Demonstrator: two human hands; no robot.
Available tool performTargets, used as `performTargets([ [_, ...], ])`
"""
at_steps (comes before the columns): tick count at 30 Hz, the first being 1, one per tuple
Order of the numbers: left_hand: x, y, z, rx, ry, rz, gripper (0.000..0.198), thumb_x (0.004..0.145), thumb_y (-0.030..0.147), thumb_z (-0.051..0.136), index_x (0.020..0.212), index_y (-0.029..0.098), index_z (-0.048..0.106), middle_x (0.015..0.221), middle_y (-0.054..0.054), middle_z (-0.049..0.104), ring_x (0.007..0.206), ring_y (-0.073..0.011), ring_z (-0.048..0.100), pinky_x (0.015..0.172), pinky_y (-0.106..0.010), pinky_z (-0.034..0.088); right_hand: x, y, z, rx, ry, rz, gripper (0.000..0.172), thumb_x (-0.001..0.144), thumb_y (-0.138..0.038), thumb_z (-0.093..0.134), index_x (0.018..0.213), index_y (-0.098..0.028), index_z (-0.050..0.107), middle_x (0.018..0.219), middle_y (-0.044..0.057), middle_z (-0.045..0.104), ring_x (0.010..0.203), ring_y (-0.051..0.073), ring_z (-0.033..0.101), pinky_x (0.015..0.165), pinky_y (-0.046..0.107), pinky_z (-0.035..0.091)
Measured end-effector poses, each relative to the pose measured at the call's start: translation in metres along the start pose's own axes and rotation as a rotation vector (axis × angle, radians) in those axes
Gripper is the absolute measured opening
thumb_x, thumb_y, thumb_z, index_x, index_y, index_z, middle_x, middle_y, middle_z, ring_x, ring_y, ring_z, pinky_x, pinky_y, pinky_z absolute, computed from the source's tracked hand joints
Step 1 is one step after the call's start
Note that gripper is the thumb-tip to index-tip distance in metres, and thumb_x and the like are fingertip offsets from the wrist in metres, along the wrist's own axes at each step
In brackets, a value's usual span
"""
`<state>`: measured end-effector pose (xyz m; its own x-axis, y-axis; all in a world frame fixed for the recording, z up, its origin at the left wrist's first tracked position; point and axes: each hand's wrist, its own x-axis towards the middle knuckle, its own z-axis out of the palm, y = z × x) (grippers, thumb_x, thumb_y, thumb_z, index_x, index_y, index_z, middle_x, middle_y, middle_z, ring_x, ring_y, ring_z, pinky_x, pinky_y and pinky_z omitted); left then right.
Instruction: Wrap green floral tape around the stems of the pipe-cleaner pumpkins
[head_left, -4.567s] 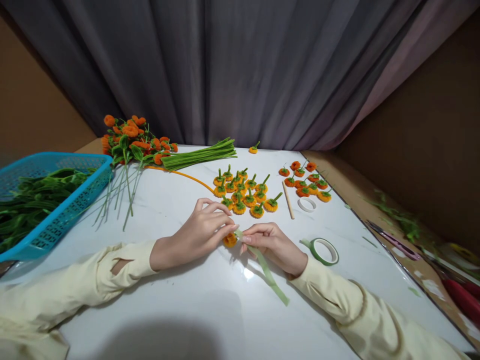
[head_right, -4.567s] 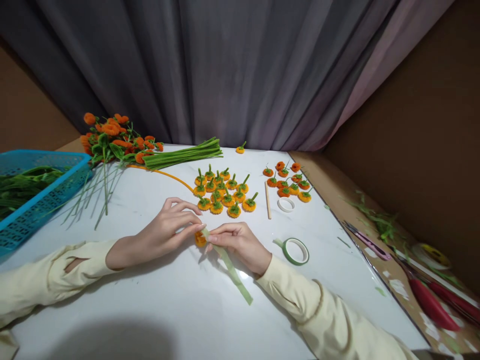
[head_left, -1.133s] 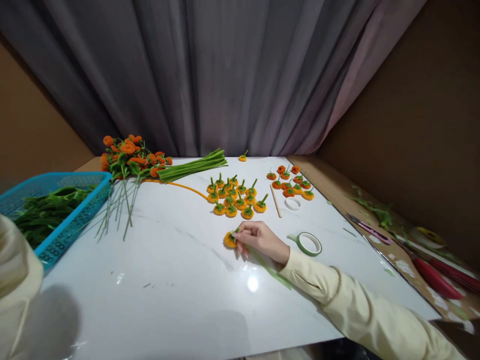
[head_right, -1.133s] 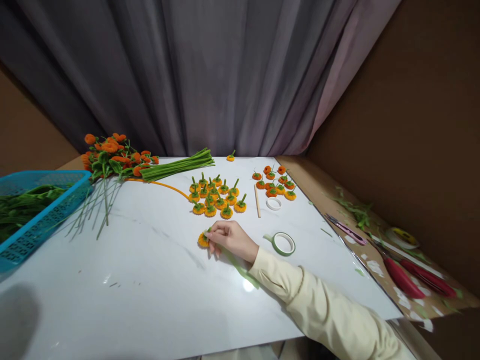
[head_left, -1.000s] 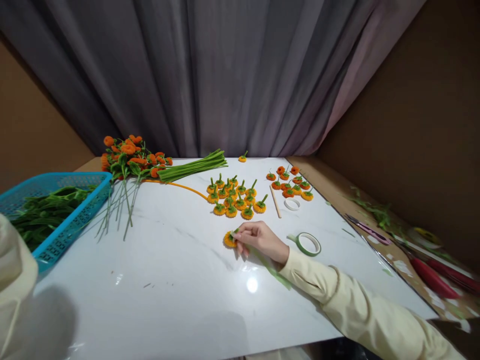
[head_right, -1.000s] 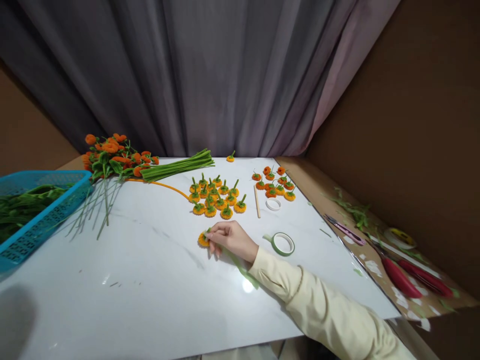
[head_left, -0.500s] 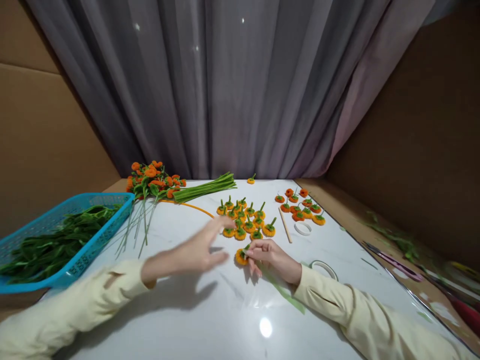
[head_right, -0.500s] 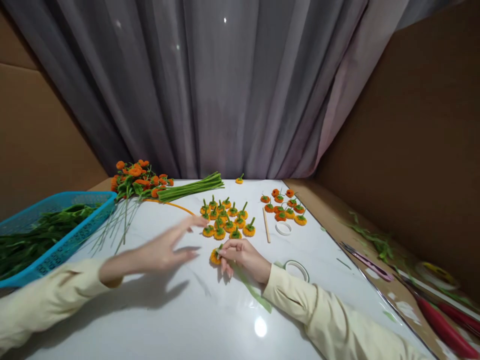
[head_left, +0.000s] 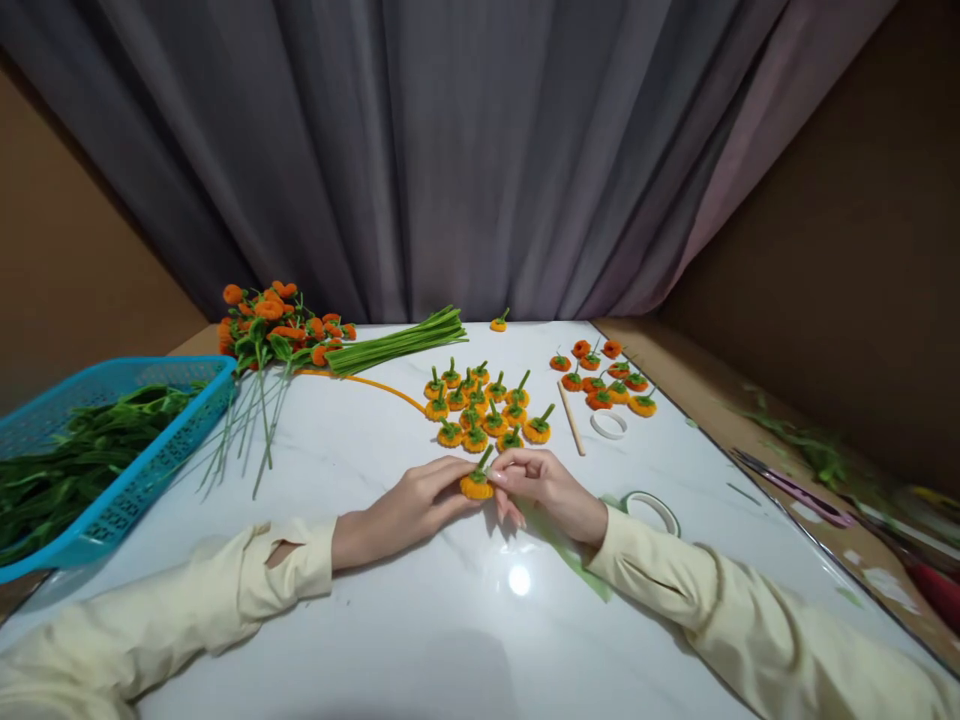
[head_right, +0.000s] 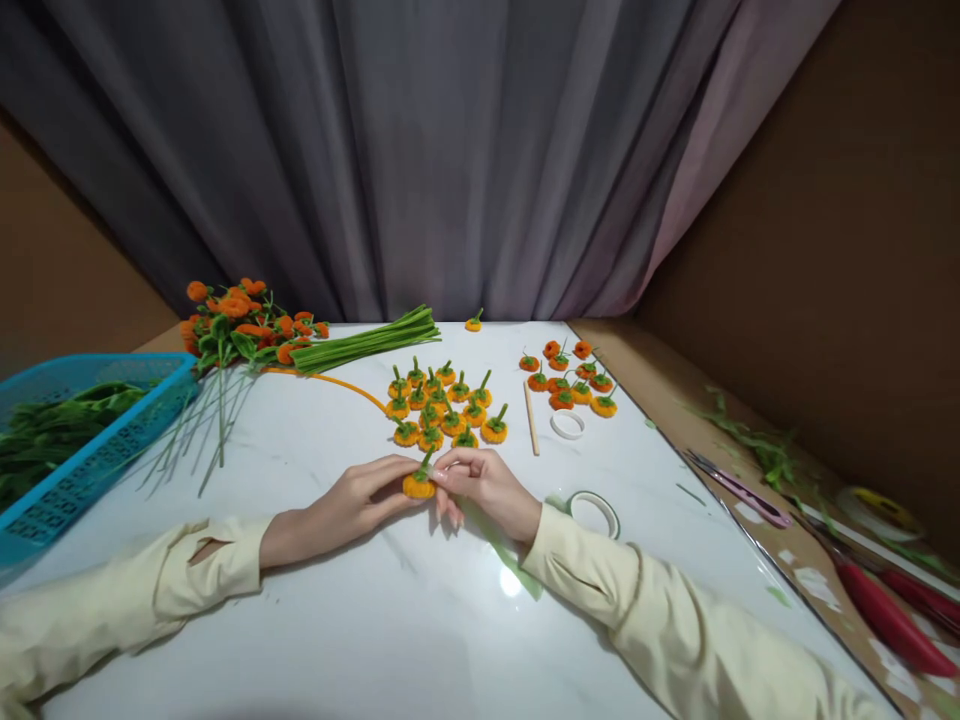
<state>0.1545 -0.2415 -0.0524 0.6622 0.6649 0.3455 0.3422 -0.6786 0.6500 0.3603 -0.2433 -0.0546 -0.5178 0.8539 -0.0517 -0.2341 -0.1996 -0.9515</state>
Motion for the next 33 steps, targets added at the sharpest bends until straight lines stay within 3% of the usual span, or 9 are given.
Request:
performTargets([
  [4, -0.0025, -0.0027, 0.0018, -0.01, 0.04, 0.087, 0.032, 0.093, 0.023, 0.049, 0.124, 0.018, 0.049, 0.115, -0.01, 0.062, 0.105, -0.0193, 0.059, 0.089, -0.032, 0.05, -0.0013, 0.001, 0.0006, -0.034, 0.017, -0.013, 0.028, 0.078, -0.039, 0.07, 0.078, -0.013, 0.058, 0.054, 0.0, 0.064, 0.039, 0.008, 0.053, 0.039, 0.018, 0.041],
  [8, -0.0049, -0.0049, 0.0045, 0.0, 0.13, 0.015, 0.033, 0.091, 0.024, 0.052, 0.122, 0.018, 0.045, 0.108, -0.008, 0.064, 0.093, -0.0171, 0.064, 0.079, -0.028, 0.054, -0.003, 0.0012, 0.0019, -0.098, 0.037, -0.051, 0.03, 0.079, -0.041, 0.068, 0.081, -0.015, 0.054, 0.056, 0.0, 0.065, 0.038, 0.009, 0.054, 0.039, 0.019, 0.042],
  [16, -0.0059, -0.0029, 0.0055, 0.079, 0.074, 0.144, 0.029, 0.09, 0.009, 0.043, 0.119, 0.016, 0.043, 0.112, -0.011, 0.059, 0.106, -0.018, 0.057, 0.091, -0.032, 0.049, -0.0053, 0.0044, 0.0025, -0.198, 0.085, -0.11, 0.033, 0.078, -0.044, 0.068, 0.075, -0.016, 0.051, 0.058, 0.001, 0.066, 0.04, 0.011, 0.057, 0.042, 0.022, 0.045],
  [33, -0.0042, -0.0041, 0.0041, 0.116, 0.078, 0.264, 0.032, 0.091, 0.005, 0.042, 0.12, 0.018, 0.045, 0.108, -0.011, 0.06, 0.101, -0.0198, 0.056, 0.085, -0.034, 0.051, -0.0051, 0.0031, 0.0033, -0.311, 0.069, -0.081, 0.033, 0.08, -0.046, 0.065, 0.078, -0.015, 0.055, 0.06, 0.002, 0.065, 0.044, 0.01, 0.057, 0.042, 0.021, 0.042],
])
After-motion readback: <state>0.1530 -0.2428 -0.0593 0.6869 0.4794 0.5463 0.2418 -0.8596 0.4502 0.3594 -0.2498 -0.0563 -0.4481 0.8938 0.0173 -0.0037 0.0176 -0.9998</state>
